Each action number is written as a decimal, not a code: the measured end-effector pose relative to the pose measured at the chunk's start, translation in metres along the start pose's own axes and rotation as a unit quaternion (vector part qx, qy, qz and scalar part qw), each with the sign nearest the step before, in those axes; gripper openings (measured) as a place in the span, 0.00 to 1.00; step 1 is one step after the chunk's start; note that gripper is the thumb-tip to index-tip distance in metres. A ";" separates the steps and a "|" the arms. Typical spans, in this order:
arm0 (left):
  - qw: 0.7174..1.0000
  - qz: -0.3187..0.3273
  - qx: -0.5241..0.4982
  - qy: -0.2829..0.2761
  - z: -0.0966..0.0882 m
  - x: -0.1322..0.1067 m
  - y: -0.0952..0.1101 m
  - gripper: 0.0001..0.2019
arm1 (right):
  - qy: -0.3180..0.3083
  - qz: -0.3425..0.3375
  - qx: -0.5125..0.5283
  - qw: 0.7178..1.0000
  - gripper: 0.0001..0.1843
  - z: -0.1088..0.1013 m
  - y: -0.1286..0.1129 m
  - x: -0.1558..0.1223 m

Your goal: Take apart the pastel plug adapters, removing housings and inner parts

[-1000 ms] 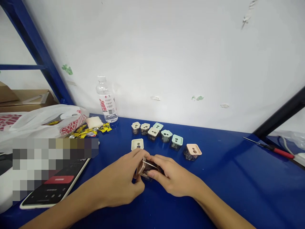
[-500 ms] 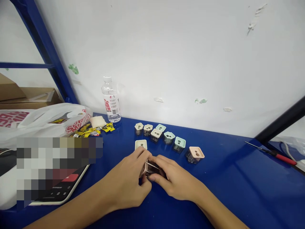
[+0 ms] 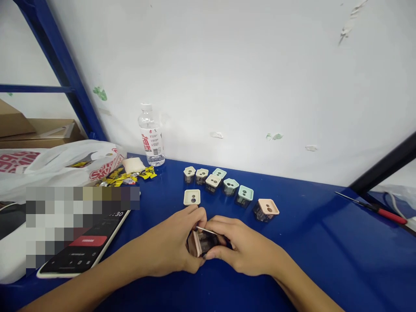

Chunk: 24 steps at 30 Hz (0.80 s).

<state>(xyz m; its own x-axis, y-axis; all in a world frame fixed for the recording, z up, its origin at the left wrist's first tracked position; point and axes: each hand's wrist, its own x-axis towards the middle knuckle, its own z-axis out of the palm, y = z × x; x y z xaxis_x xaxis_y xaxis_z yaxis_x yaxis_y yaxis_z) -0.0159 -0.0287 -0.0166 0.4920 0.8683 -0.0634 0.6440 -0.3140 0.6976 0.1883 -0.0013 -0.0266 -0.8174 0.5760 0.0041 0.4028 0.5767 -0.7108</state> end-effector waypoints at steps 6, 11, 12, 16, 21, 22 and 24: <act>0.998 0.016 -0.043 -0.039 -0.005 -0.002 -0.001 0.16 | 0.007 -0.024 0.029 0.999 0.12 -0.002 -0.002 -0.001; 0.999 0.025 -0.033 -0.021 -0.008 -0.002 0.000 0.17 | 0.012 -0.021 0.035 0.999 0.16 -0.007 0.001 -0.003; 0.999 0.027 -0.035 -0.018 -0.010 -0.002 0.001 0.17 | 0.013 -0.012 0.041 0.999 0.16 -0.009 0.002 -0.003; 0.997 0.031 -0.067 -0.014 -0.019 -0.003 0.003 0.13 | -0.006 0.024 0.075 0.997 0.19 -0.012 0.011 -0.006; 0.991 0.049 -0.120 0.030 -0.031 -0.003 0.003 0.17 | -0.004 0.064 0.037 0.997 0.23 -0.007 0.013 -0.004; 0.991 0.047 -0.122 0.037 -0.033 -0.002 0.003 0.18 | 0.005 0.072 0.032 0.997 0.24 -0.006 0.013 -0.003; 0.992 0.042 -0.114 0.042 -0.037 -0.002 0.002 0.21 | 0.039 0.084 0.033 0.995 0.26 -0.006 0.012 -0.003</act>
<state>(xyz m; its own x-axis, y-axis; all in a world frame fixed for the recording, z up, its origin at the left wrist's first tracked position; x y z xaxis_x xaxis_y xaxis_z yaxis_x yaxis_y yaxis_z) -0.0367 -0.0171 0.0113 0.4823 0.8742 0.0553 0.4481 -0.3005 0.8420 0.1976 0.0072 -0.0309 -0.7054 0.7057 -0.0663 0.5012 0.4305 -0.7506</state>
